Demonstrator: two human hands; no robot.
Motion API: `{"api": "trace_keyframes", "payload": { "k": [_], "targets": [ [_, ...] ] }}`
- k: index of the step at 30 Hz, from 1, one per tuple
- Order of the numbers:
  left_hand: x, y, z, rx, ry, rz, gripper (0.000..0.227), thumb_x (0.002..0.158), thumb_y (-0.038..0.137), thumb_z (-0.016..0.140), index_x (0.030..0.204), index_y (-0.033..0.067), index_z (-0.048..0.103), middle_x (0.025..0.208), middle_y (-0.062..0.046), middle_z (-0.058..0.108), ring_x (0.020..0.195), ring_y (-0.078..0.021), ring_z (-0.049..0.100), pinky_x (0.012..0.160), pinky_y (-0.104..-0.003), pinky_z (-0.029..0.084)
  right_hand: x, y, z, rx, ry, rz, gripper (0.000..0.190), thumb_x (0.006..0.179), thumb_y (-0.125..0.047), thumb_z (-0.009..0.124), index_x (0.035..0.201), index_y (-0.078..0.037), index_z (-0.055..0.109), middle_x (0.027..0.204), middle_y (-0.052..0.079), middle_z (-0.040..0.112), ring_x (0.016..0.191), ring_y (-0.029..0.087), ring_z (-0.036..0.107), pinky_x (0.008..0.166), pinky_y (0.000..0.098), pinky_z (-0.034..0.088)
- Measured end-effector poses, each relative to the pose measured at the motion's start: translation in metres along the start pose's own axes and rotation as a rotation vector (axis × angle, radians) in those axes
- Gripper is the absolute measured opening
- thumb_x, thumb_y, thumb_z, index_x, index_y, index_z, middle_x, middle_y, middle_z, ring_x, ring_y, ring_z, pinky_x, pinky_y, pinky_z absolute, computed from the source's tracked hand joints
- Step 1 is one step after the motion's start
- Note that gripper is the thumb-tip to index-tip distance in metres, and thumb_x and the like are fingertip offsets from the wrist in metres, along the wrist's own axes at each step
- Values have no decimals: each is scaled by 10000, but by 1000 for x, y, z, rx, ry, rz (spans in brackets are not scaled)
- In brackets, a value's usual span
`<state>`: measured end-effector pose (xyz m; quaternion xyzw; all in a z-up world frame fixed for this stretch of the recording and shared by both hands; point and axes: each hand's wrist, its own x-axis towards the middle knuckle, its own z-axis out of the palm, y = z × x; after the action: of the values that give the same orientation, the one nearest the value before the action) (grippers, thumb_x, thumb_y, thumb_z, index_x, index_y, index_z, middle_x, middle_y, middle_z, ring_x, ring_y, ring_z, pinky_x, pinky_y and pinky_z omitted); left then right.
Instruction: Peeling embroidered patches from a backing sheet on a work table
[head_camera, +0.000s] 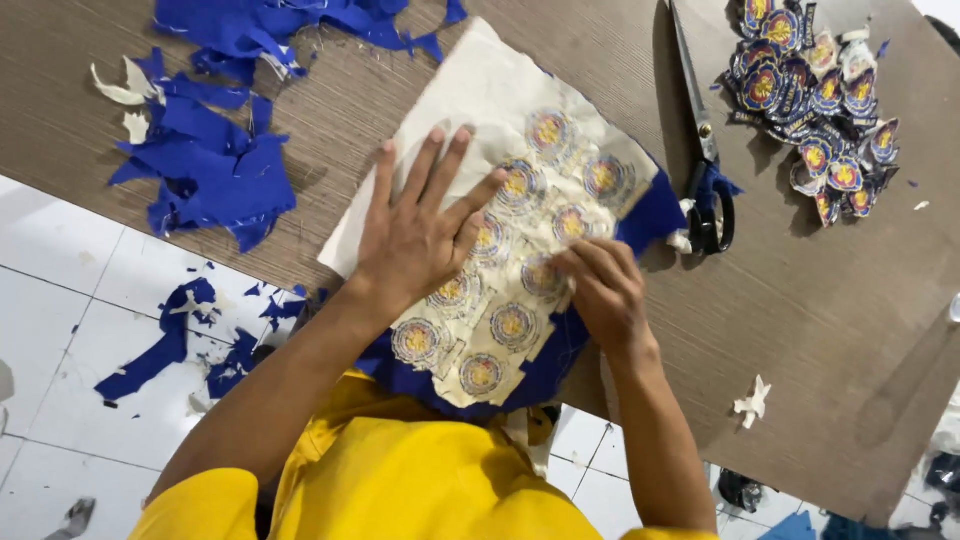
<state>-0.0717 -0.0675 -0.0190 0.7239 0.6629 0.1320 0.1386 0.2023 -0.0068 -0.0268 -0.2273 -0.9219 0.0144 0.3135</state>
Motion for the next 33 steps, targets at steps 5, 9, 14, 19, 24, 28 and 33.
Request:
{"api": "trace_keyframes", "payload": {
  "k": [5, 9, 14, 19, 24, 28, 33],
  "targets": [
    [8, 1, -4, 21, -32, 14, 543, 1078, 473, 201, 1620, 427, 205, 1728, -113, 111, 1588, -345, 70, 1209, -692, 34, -18, -3, -36, 43, -20, 202, 332, 1041, -357, 641, 863, -81, 689, 845, 78, 631, 772, 303, 626, 780, 415, 538],
    [16, 5, -11, 79, -118, 59, 580, 1055, 549, 113, 1613, 432, 216, 1727, -92, 69, 1582, -321, 26, 1206, -689, 6, 19, -18, -9, 28, 1, 238, 186, 955, -79, 745, 1141, -73, 746, 1063, 137, 688, 978, 357, 696, 861, 441, 557],
    [16, 3, -13, 98, -122, 84, 586, 1056, 558, 104, 1609, 419, 235, 1722, -108, 90, 1577, -338, 53, 1204, -694, 17, 61, -16, 19, 42, -9, 132, 85, 983, -97, 718, 1050, -113, 768, 957, 86, 700, 847, 304, 694, 753, 398, 571],
    [16, -1, -8, 66, -107, 85, 545, 1072, 553, 132, 1608, 464, 170, 1730, -91, 64, 1585, -335, 37, 1204, -705, 11, 64, 4, 33, -56, -67, -71, 55, 1002, -151, 705, 973, -140, 751, 875, 41, 657, 830, 252, 672, 722, 348, 557],
    [18, 0, -8, 29, -55, 59, 532, 1067, 538, 162, 1583, 479, 275, 1724, -47, 135, 1581, -300, 105, 1215, -682, 55, 65, 11, 37, -76, -29, -216, 120, 1017, -157, 698, 921, -88, 723, 832, 55, 580, 760, 234, 627, 748, 342, 543],
    [20, 1, -17, 37, -124, 35, 539, 1059, 541, 150, 1590, 495, 232, 1728, -25, 81, 1583, -265, 49, 1228, -649, 28, 62, 15, 24, -31, -89, -276, 193, 1050, -228, 656, 895, -122, 696, 844, 55, 542, 781, 250, 609, 780, 366, 531],
    [26, -4, -22, 37, -117, 29, 551, 1056, 540, 155, 1593, 463, 250, 1729, -49, 92, 1588, -274, 55, 1232, -644, 24, 27, 13, -15, 173, -283, -150, 266, 1071, -257, 548, 878, -93, 628, 862, 80, 558, 762, 302, 608, 733, 417, 521]
  ]
}}
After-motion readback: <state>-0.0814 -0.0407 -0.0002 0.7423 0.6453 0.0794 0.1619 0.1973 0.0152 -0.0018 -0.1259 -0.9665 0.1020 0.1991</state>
